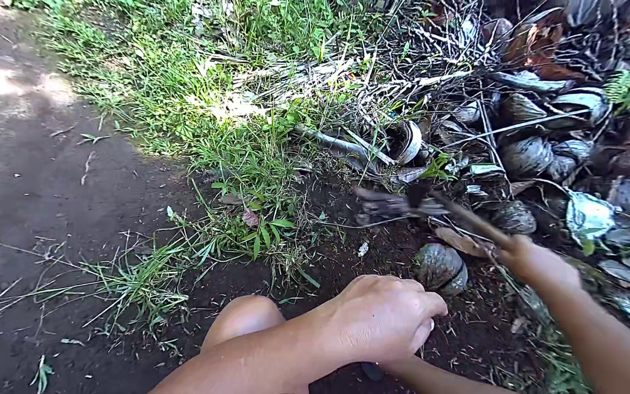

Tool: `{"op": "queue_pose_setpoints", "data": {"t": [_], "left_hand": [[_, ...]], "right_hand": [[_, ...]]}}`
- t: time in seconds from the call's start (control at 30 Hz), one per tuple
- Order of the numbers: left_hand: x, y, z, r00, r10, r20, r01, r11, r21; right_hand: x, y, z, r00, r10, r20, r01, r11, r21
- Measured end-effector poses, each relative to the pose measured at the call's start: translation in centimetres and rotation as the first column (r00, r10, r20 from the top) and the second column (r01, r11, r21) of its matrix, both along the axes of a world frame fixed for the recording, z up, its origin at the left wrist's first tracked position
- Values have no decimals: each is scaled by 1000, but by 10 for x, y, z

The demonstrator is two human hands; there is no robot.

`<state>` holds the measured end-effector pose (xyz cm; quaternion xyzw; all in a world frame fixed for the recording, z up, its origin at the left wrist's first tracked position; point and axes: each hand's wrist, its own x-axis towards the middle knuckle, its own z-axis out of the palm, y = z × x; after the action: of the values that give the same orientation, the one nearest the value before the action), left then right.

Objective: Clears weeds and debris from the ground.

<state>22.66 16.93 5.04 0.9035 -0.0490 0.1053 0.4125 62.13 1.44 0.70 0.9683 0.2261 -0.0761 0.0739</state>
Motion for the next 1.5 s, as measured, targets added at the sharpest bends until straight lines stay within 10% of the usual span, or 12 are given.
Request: {"op": "queue_pose_setpoints", "data": {"t": [0.17, 0.37, 0.53, 0.7, 0.8, 1.07, 1.23, 1.5], "left_hand": [[6, -10, 0, 998, -61, -4, 61, 998, -11], [24, -16, -3, 992, -104, -71, 103, 995, -18], [30, -16, -7, 988, -90, -126, 90, 996, -4], [26, -10, -10, 990, -77, -114, 77, 997, -5], [18, -8, -11, 997, -61, -44, 61, 998, -18], [18, 9, -21, 1000, -15, -25, 15, 1000, -22], [11, 19, -21, 996, 36, -87, -38, 999, -21], [19, 15, -24, 997, 41, -61, -41, 999, 11]], "right_hand": [[59, -89, 45, 883, -439, 168, 358, 859, 367], [64, -57, 57, 858, -478, -188, 415, 429, 802], [40, -4, 32, 883, -470, -11, 367, 676, 639], [30, 40, -27, 917, -255, -306, 387, 752, 534], [2, 67, -31, 981, -3, -194, 105, 850, 517], [-31, 188, -17, 816, 478, 324, -559, 515, 650], [6, 202, -57, 964, 265, -24, -257, 952, 167], [-28, 213, -59, 960, 184, -212, -166, 981, 100]]}}
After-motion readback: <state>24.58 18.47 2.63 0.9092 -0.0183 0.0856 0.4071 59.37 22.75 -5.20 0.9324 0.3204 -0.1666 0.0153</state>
